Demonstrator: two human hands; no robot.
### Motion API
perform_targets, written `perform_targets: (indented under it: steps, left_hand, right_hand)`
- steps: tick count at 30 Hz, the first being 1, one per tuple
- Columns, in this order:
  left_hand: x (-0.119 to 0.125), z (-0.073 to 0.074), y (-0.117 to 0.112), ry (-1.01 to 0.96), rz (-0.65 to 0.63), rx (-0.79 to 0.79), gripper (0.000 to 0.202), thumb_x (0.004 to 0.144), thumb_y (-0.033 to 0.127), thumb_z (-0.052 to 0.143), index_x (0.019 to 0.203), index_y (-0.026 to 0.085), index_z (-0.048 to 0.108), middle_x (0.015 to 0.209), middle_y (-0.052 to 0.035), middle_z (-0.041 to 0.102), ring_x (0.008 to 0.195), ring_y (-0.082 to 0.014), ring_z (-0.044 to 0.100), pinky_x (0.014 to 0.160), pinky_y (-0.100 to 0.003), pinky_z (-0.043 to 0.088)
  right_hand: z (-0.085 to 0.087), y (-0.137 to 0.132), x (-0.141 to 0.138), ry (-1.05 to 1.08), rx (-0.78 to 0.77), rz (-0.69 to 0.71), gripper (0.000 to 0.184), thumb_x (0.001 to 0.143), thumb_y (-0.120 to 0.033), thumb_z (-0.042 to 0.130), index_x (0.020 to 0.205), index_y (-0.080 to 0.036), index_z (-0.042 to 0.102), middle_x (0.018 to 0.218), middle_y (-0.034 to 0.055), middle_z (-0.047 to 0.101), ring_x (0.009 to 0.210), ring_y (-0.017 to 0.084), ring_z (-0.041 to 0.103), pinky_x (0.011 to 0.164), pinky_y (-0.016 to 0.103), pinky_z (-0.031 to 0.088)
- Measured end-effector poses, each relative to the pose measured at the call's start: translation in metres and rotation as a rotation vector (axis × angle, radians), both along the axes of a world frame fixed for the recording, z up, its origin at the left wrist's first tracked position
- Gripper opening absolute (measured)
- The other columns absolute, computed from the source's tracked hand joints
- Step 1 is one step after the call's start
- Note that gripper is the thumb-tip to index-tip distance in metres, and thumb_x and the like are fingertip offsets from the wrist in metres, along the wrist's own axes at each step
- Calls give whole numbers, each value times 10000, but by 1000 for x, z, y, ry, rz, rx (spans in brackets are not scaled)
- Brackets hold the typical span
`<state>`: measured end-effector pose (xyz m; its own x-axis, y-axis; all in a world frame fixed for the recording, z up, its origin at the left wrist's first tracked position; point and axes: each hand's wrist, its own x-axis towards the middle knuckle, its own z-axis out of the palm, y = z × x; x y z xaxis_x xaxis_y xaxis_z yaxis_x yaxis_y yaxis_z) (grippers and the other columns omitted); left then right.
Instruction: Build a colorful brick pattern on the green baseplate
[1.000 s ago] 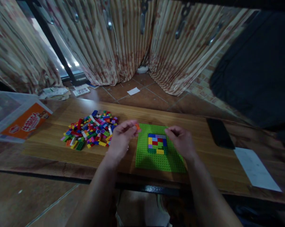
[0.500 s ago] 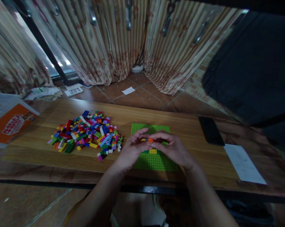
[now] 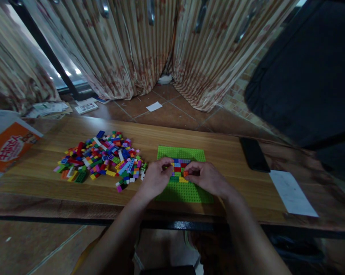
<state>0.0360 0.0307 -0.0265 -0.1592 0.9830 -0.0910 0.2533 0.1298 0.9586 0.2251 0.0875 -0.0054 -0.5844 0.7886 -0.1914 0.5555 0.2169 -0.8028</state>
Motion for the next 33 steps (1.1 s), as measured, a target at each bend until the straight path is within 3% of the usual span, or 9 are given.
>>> perform_targets:
  steps: [4,11,15,21,33]
  left_hand:
    - [4,2,-2,130,-41,17,201,817,170,547,961,176,686,919,-38,726,837,-170,664,778,-282,509]
    - [4,4,0,172,-55,-5,208,818,158,535,966,177,680,938,-41,724,875,-178,662,812,-297,503]
    - [3,3,0,180,-60,3,212,822,162,534,975,178,680,952,-43,725,884,-179,663,815,-298,501]
    - [3,2,0,199,-72,7,213,825,163,529,973,187,681,910,-27,725,823,-171,661,769,-291,500]
    - [4,6,-2,226,-67,1,217,827,149,530,980,177,682,946,-40,729,841,-175,670,794,-298,513]
  right_hand:
    - [2,-3,-7,-62,70,-1,71,763,-156,643,810,-192,682,707,-23,671,638,117,594,629,256,421]
    - [4,-6,-10,-78,87,11,121,769,-121,634,842,-194,696,750,-14,705,669,126,625,651,263,438]
    - [5,-5,-8,-52,68,-10,98,789,-158,636,852,-193,702,771,-6,716,685,133,628,659,267,441]
    - [2,1,-3,-103,162,-84,119,827,-229,610,796,-206,722,796,9,714,724,152,615,695,294,427]
    - [2,-2,-7,-180,231,24,155,859,-196,555,812,-194,703,825,23,686,736,153,589,690,289,399]
